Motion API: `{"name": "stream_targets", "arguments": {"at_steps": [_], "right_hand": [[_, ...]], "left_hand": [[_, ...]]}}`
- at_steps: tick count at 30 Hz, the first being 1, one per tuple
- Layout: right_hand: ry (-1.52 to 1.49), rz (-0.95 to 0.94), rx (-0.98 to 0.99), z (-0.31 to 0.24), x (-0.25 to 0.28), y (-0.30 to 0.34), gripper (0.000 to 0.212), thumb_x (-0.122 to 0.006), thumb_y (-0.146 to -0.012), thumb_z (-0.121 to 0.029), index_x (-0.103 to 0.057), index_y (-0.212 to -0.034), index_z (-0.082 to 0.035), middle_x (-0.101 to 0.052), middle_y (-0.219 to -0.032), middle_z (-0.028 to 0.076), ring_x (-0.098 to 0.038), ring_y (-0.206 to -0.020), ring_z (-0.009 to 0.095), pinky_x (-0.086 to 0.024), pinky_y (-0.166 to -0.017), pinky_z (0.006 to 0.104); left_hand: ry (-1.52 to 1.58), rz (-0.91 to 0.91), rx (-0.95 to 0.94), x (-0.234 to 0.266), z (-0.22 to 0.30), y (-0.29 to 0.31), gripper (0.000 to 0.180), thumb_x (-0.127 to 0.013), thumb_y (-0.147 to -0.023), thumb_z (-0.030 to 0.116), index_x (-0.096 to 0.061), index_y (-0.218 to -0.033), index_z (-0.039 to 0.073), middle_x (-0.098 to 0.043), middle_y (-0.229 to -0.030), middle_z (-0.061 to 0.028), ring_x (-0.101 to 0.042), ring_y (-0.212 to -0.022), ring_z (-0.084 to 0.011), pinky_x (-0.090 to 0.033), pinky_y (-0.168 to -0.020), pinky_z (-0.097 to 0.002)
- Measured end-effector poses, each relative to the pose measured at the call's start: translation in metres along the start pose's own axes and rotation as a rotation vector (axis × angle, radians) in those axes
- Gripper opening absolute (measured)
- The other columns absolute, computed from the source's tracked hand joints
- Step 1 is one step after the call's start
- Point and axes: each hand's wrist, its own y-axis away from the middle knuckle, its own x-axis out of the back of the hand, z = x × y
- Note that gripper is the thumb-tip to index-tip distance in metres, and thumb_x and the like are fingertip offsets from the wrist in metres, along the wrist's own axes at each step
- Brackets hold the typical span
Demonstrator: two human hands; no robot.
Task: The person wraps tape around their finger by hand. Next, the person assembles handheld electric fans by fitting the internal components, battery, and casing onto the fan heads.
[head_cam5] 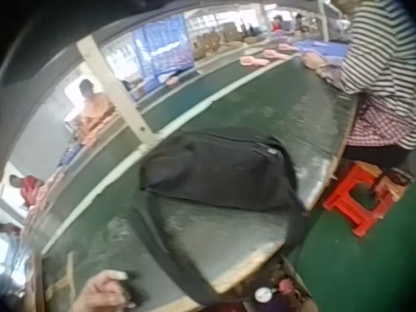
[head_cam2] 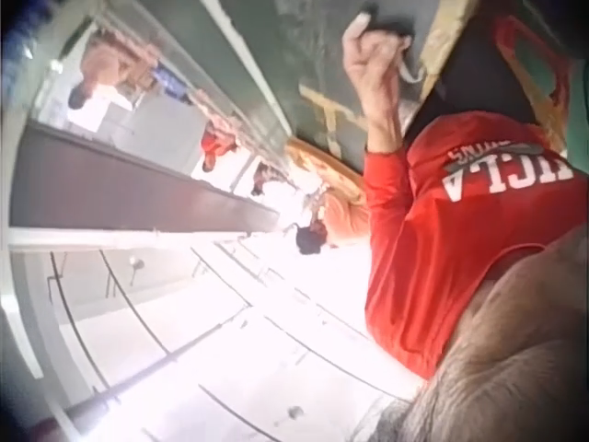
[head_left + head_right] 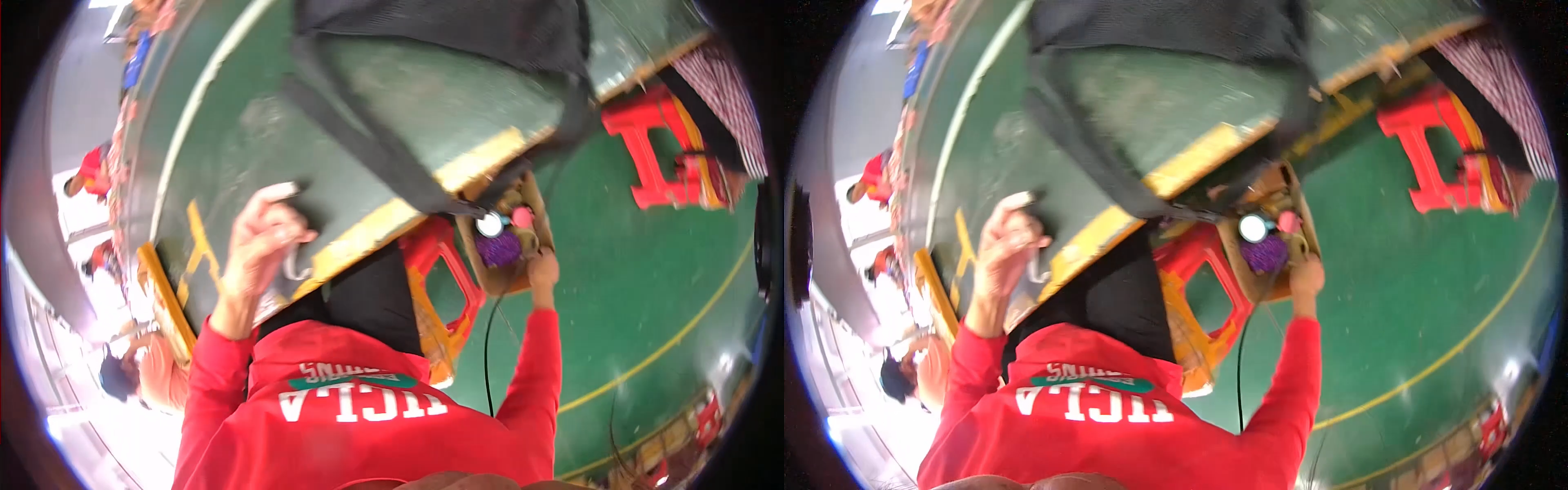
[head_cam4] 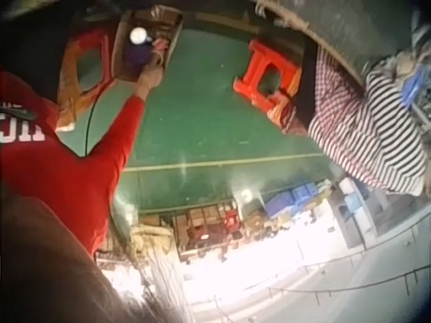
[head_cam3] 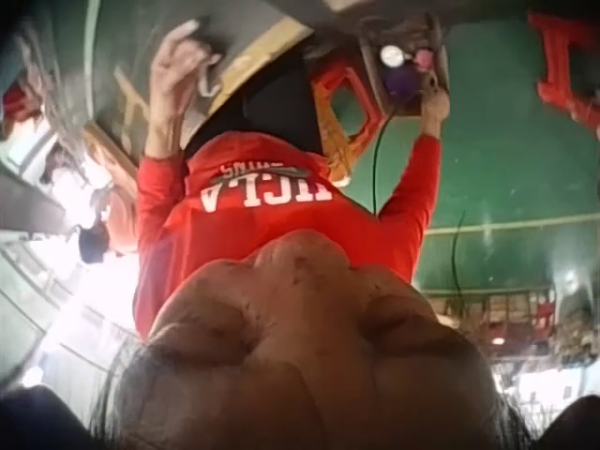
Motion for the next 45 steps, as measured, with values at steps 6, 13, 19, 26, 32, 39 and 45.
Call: {"name": "stream_targets", "arguments": {"at_steps": [6, 13, 19, 26, 32, 39, 45], "right_hand": [[-0.622, 0.475, 0.142, -0.067, 0.150, 0.098, 0.023, -0.054, -0.090, -0.021, -0.061, -0.099, -0.001, -0.065, -0.087, 0.008, -0.060, -0.073, 0.015, -0.048, -0.064, 0.0261], [-1.093, -0.140, 0.446, -0.276, 0.226, 0.198, 0.016, -0.054, -0.090, -0.011, -0.058, -0.102, -0.001, -0.063, -0.096, 0.004, -0.051, -0.065, 0.004, -0.041, -0.055, 0.0172], [-1.215, -0.681, 0.569, -0.374, 0.201, 0.232, 0.024, -0.054, -0.089, -0.011, -0.053, -0.112, -0.002, -0.061, -0.106, 0.007, -0.054, -0.072, 0.007, -0.043, -0.057, 0.0175], [-1.146, -0.986, 0.553, -0.420, 0.169, 0.259, 0.023, -0.058, -0.089, -0.016, -0.054, -0.108, -0.004, -0.062, -0.096, 0.004, -0.053, -0.069, 0.005, -0.041, -0.054, 0.0181], [-0.953, -1.044, 0.614, -0.427, 0.145, 0.281, 0.009, -0.058, -0.089, -0.012, -0.058, -0.089, -0.003, -0.062, -0.081, 0.004, -0.049, -0.056, 0.004, -0.039, -0.048, 0.0161], [-0.801, -0.905, 0.763, -0.430, 0.144, 0.323, 0.009, -0.060, -0.087, -0.011, -0.060, -0.091, -0.003, -0.061, -0.075, 0.001, -0.049, -0.058, 0.003, -0.040, -0.051, 0.0162], [-0.717, -0.908, 0.843, -0.436, 0.138, 0.350, 0.011, -0.060, -0.088, -0.012, -0.059, -0.092, -0.002, -0.059, -0.075, -0.001, -0.049, -0.062, 0.002, -0.039, -0.052, 0.0166]], "left_hand": [[0.175, -0.107, -0.013, 0.000, -0.003, -0.002, 0.044, -0.059, -0.082, 0.001, -0.043, -0.122, -0.001, -0.062, -0.091, -0.0105, -0.060, -0.087, -0.0177, -0.049, -0.083, -0.0311], [0.282, -0.152, -0.094, 0.002, 0.008, 0.019, 0.053, -0.060, -0.080, 0.007, -0.040, -0.129, 0.002, -0.060, -0.105, -0.0133, -0.054, -0.106, -0.0209, -0.036, -0.097, -0.0341], [0.304, -0.069, -0.303, 0.033, 0.028, 0.055, 0.055, -0.057, -0.080, 0.004, -0.037, -0.131, 0.002, -0.059, -0.111, -0.0154, -0.048, -0.116, -0.0235, -0.033, -0.101, -0.0370], [0.319, 0.066, -0.401, 0.077, 0.012, 0.089, 0.055, -0.056, -0.080, 0.001, -0.036, -0.131, 0.001, -0.057, -0.115, -0.0155, -0.045, -0.119, -0.0243, -0.032, -0.103, -0.0398], [0.168, 0.364, -0.552, 0.117, 0.012, 0.113, 0.047, -0.058, -0.084, 0.006, -0.042, -0.127, 0.001, -0.056, -0.118, -0.0119, -0.050, -0.112, -0.0204, -0.037, -0.096, -0.0352], [1.157, -0.272, 0.220, 0.140, -0.007, 0.162, 0.037, -0.048, -0.093, 0.038, -0.049, -0.068, 0.011, -0.045, -0.057, 0.0003, -0.035, -0.041, -0.0072, -0.030, -0.040, -0.0201], [1.477, -0.634, 0.217, 0.139, -0.043, 0.179, 0.051, -0.034, -0.096, 0.045, -0.042, -0.057, 0.014, -0.036, -0.045, 0.0038, -0.026, -0.031, -0.0056, -0.025, -0.033, -0.0192]]}}
